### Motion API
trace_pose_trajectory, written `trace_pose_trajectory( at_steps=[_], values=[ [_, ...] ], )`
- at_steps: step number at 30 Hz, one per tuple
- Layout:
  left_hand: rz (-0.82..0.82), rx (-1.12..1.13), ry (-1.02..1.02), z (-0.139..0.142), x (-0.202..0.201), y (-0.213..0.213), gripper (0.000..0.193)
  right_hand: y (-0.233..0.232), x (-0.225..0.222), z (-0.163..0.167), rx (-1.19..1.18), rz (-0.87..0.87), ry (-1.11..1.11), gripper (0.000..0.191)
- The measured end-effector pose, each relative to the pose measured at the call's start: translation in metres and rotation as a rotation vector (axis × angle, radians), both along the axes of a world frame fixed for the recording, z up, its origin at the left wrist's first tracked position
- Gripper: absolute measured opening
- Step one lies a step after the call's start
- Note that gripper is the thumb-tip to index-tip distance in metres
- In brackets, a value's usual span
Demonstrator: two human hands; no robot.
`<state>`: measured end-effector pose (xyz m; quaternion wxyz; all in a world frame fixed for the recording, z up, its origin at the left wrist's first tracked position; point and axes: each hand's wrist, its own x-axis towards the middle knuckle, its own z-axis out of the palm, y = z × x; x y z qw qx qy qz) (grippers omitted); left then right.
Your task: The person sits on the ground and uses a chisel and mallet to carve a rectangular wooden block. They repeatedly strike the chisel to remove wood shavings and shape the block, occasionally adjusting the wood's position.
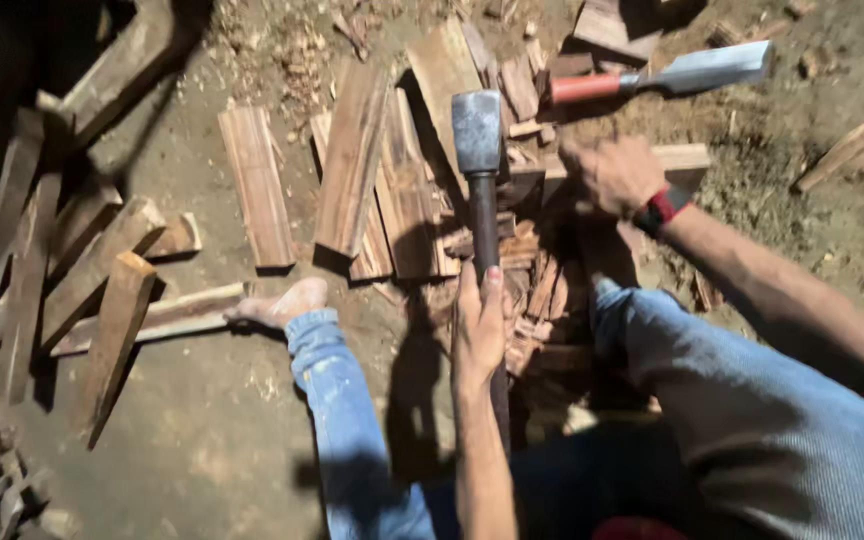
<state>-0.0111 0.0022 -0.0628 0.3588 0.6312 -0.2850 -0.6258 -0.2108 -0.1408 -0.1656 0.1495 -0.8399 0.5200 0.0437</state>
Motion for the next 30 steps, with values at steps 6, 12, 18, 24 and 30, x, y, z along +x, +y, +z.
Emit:
trace_pose_trajectory(
  at_steps=[6, 12, 18, 24, 30],
  values=[
    [0.011, -0.243, 0.009, 0.028, 0.025, 0.021, 0.030, 0.000, -0.005, 0.000, -0.099, 0.040, -0.063, 0.062],
    [0.031, -0.077, 0.039, 0.005, 0.005, 0.010, 0.029, 0.002, -0.004, -0.001, 0.039, 0.021, -0.034, 0.073],
    [0.043, -0.138, 0.053, 0.007, 0.014, 0.012, 0.030, 0.002, -0.007, 0.000, -0.168, 0.060, -0.237, 0.082],
    [-0.016, -0.348, 0.055, 0.037, 0.031, 0.025, 0.037, 0.002, -0.005, 0.001, 0.006, 0.016, -0.075, 0.074],
    [-0.044, 0.002, -0.038, -0.015, 0.003, 0.002, 0.034, 0.001, -0.004, 0.005, 0.086, -0.019, 0.042, 0.092]
  ],
)
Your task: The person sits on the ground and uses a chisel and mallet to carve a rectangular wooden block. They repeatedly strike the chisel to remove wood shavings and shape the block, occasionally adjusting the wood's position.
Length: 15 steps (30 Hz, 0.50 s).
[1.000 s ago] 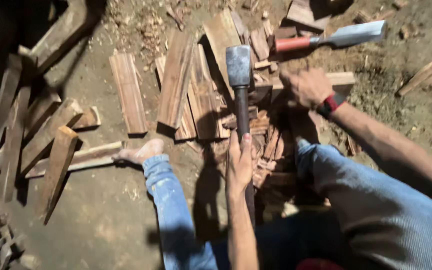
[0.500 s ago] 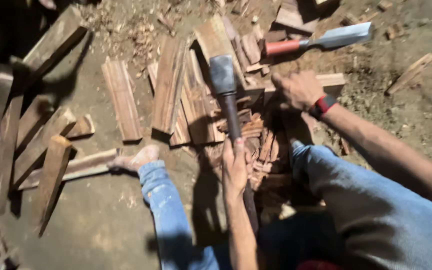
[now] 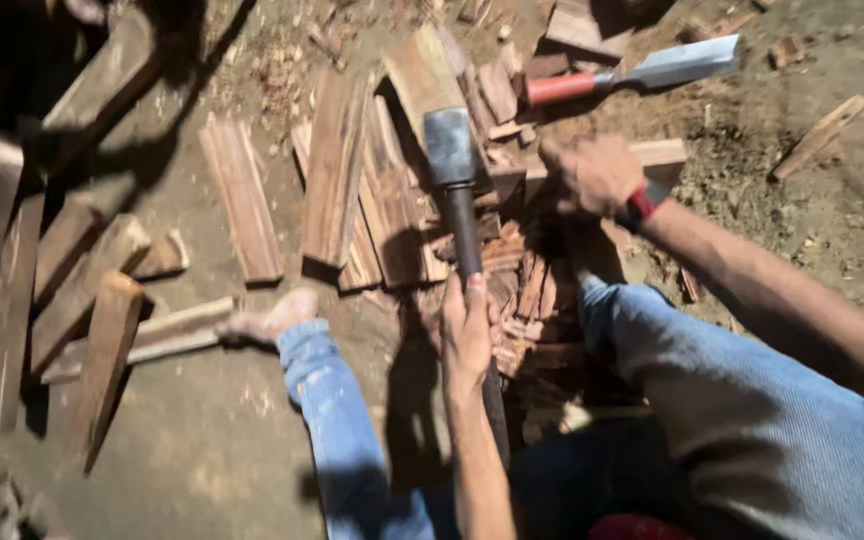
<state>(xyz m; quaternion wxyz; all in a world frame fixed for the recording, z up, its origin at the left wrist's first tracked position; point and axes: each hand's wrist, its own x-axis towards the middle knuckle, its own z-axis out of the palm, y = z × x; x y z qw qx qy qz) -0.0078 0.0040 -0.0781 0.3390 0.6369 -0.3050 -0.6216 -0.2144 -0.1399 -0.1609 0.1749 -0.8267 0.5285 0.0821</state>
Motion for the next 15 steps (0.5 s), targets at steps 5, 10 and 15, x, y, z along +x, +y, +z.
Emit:
trace_pose_trajectory(
  at_steps=[5, 10, 15],
  values=[
    [0.066, -0.182, 0.116, 0.038, 0.027, 0.014, 0.040, 0.000, -0.001, -0.001, -0.107, 0.029, -0.121, 0.073],
    [0.094, -0.254, 0.126, 0.053, 0.025, 0.023, 0.043, 0.003, -0.001, -0.004, -0.036, 0.021, -0.117, 0.080],
    [0.062, 0.054, -0.006, -0.002, -0.005, 0.011, 0.034, 0.000, -0.002, -0.001, -0.124, 0.018, -0.163, 0.090]
  ],
)
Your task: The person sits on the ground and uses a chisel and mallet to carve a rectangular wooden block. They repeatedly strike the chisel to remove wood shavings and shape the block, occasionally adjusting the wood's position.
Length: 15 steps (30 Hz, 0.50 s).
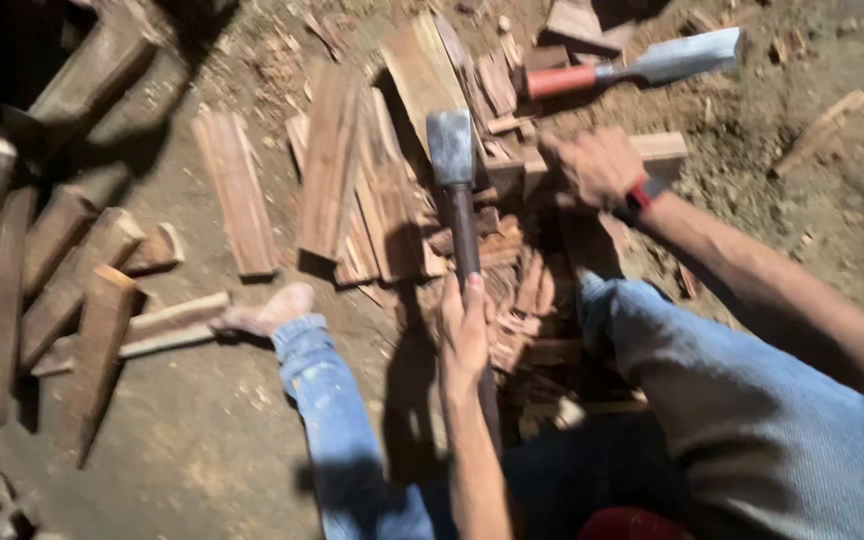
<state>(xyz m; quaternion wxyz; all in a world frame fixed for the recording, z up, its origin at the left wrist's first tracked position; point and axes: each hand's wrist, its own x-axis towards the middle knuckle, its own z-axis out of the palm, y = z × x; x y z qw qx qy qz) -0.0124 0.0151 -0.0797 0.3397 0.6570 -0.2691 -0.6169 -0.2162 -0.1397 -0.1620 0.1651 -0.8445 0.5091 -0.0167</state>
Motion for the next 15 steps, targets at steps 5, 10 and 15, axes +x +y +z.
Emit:
trace_pose_trajectory(
  at_steps=[5, 10, 15],
  values=[
    [0.047, -0.194, 0.137, 0.034, 0.025, -0.007, 0.033, 0.000, 0.001, 0.000, 0.094, -0.006, 0.113, 0.074],
    [0.014, -0.411, 0.077, 0.072, 0.036, 0.004, 0.041, 0.002, 0.001, -0.003, 0.124, -0.004, 0.048, 0.083],
    [-0.015, 0.019, 0.052, -0.001, 0.006, -0.002, 0.034, -0.002, 0.007, -0.003, 0.256, -0.050, 0.245, 0.082]
  ],
)
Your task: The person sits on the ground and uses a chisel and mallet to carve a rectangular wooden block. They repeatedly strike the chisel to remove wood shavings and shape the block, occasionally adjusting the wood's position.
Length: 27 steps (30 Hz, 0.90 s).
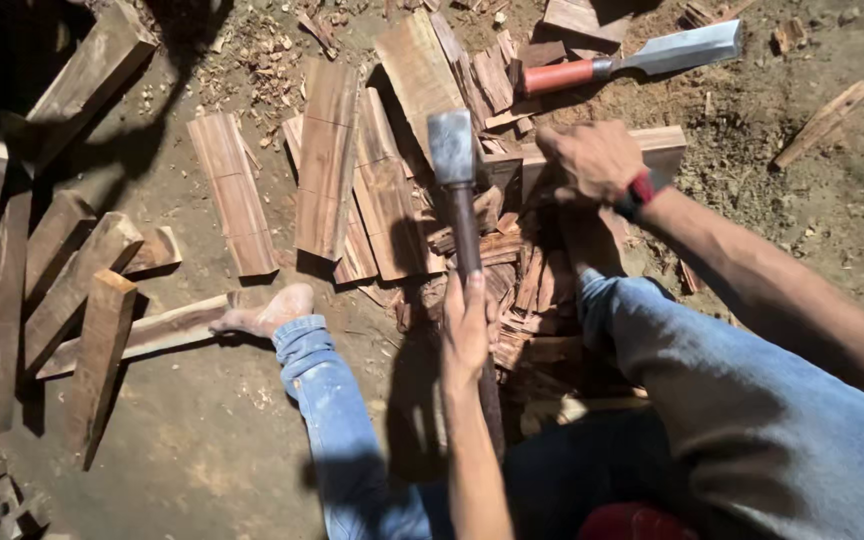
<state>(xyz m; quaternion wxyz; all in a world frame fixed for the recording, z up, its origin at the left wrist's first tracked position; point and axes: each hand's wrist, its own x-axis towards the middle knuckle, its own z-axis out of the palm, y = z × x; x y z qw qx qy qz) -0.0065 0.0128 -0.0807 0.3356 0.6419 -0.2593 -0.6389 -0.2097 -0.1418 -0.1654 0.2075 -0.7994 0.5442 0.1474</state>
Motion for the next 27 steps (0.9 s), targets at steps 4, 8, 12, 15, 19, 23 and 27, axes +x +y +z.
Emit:
trace_pose_trajectory(
  at_steps=[4, 8, 12, 15, 19, 23, 27],
  values=[
    [0.106, 0.028, 0.058, 0.000, 0.006, 0.012, 0.033, 0.007, 0.001, -0.001, -0.238, 0.094, -0.180, 0.088],
    [0.012, -0.366, 0.054, 0.051, 0.031, 0.007, 0.037, 0.006, -0.004, -0.002, -0.128, 0.045, -0.089, 0.090],
    [0.018, -0.392, 0.052, 0.057, 0.029, 0.006, 0.037, 0.003, -0.005, -0.004, -0.162, 0.051, -0.133, 0.089],
    [-0.018, -0.133, 0.012, 0.015, 0.017, 0.005, 0.031, 0.006, -0.006, -0.002, -0.235, 0.080, -0.209, 0.091],
    [-0.056, -0.022, -0.074, -0.038, 0.026, 0.012, 0.027, 0.008, -0.007, 0.010, -0.283, 0.051, -0.265, 0.082],
    [-0.023, 0.044, -0.006, -0.059, 0.039, 0.030, 0.024, 0.000, -0.003, 0.020, -0.243, 0.054, -0.244, 0.074],
    [-0.014, -0.110, 0.088, -0.063, 0.035, 0.042, 0.020, -0.009, -0.002, 0.020, 0.042, 0.048, -0.072, 0.097]
  ],
)
